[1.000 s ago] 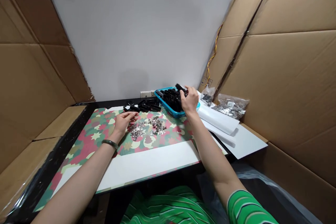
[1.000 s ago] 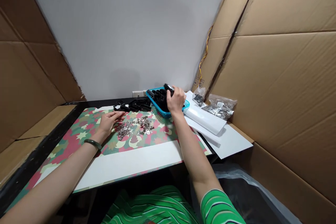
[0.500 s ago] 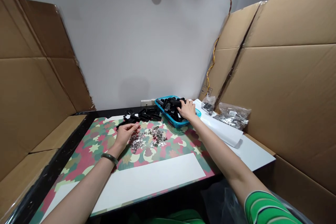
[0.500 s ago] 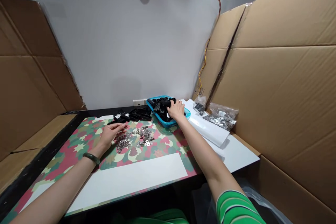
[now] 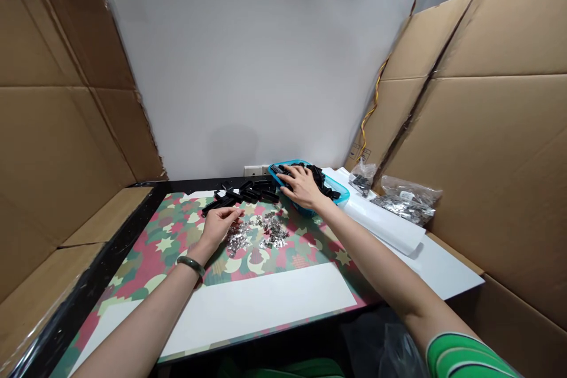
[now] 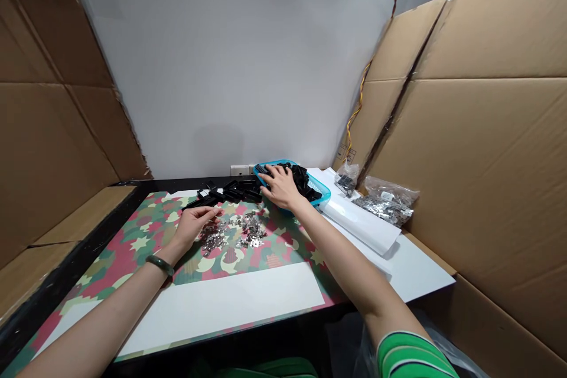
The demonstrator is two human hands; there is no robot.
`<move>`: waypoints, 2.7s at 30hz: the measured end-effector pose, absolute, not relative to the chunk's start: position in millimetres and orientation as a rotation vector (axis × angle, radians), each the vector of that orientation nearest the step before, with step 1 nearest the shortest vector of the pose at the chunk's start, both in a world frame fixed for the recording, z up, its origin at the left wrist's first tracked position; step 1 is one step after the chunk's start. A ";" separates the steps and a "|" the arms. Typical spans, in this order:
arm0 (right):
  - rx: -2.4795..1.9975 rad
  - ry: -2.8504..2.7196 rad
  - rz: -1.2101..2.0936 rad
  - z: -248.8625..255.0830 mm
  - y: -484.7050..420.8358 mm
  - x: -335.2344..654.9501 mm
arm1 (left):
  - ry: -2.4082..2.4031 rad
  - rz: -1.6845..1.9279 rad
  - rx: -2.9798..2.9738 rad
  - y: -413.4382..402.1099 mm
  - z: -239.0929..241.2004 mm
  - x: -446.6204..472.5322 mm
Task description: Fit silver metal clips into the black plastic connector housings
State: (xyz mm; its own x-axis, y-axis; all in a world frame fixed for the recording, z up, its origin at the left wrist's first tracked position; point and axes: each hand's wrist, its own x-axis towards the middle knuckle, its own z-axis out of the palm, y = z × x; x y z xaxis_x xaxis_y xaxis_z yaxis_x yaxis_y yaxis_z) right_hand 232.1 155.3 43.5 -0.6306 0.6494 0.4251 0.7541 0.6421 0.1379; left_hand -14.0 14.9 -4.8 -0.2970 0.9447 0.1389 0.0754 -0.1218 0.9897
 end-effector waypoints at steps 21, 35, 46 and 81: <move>-1.268 -2.583 -0.208 56.0 181.8 204.2 | 1.426 1.544 1.091 14.5 -0.4 -19.5; -1.384 -2.566 -0.085 20.2 133.4 149.7 | 1.479 1.625 1.095 17.2 2.8 -32.3; -0.842 -2.115 1.358 17.7 87.5 162.4 | 1.398 1.537 1.766 -9.0 8.5 -22.4; -0.653 -1.719 1.562 0.7 64.8 162.1 | 1.287 1.518 1.205 -4.3 -1.3 -28.2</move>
